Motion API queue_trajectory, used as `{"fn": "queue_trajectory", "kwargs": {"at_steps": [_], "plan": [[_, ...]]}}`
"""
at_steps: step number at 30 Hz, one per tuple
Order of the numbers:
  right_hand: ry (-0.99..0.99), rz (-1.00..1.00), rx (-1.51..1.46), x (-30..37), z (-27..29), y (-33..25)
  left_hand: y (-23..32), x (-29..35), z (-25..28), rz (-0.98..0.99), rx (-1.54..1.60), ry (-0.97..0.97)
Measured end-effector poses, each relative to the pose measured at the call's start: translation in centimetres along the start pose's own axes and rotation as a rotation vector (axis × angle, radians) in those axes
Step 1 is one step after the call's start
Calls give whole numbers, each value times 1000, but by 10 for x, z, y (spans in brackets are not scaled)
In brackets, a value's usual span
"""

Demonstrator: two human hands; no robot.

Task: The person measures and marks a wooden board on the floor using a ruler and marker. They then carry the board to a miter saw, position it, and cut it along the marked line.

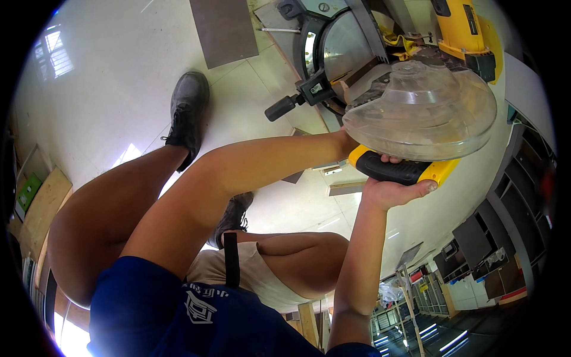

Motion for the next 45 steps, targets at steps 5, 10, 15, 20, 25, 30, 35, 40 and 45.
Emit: {"fn": "queue_trajectory", "kwargs": {"at_steps": [5, 10, 15, 20, 25, 30, 35, 40, 45], "plan": [[-10, -10, -9, -3, 3, 3, 4, 2, -3, 4, 10, -3], [12, -28, -35, -2, 6, 5, 12, 4, -11, 5, -3, -15], [12, -21, -39, -2, 5, 4, 8, -1, -12, 32, 20, -12], [21, -11, -35, -2, 6, 4, 6, -1, -13, 56, 132, -17], [25, -16, -36, -1, 6, 3, 11, -2, -14, 31, 49, -27], [20, -20, -25, -1, 4, 3, 8, -2, -14, 60, 77, -34], [-1, -13, -21, -1, 0, 2, 5, -2, -12, 0, 125, -24], [-1, -8, -16, -2, 3, 2, 19, 5, -16, -49, 33, -6], [18, -18, -16, 0, 3, 2, 23, 11, -17, -74, 65, 5]]}}
Point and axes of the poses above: each hand's wrist, its own x-axis away from the middle knuckle, its own z-axis out of the back of the hand, y = z × x, the point moved 9 cm from there along -x, towards the middle knuckle, and after that the axes turned 2 degrees about y, right-handed, at the moved point
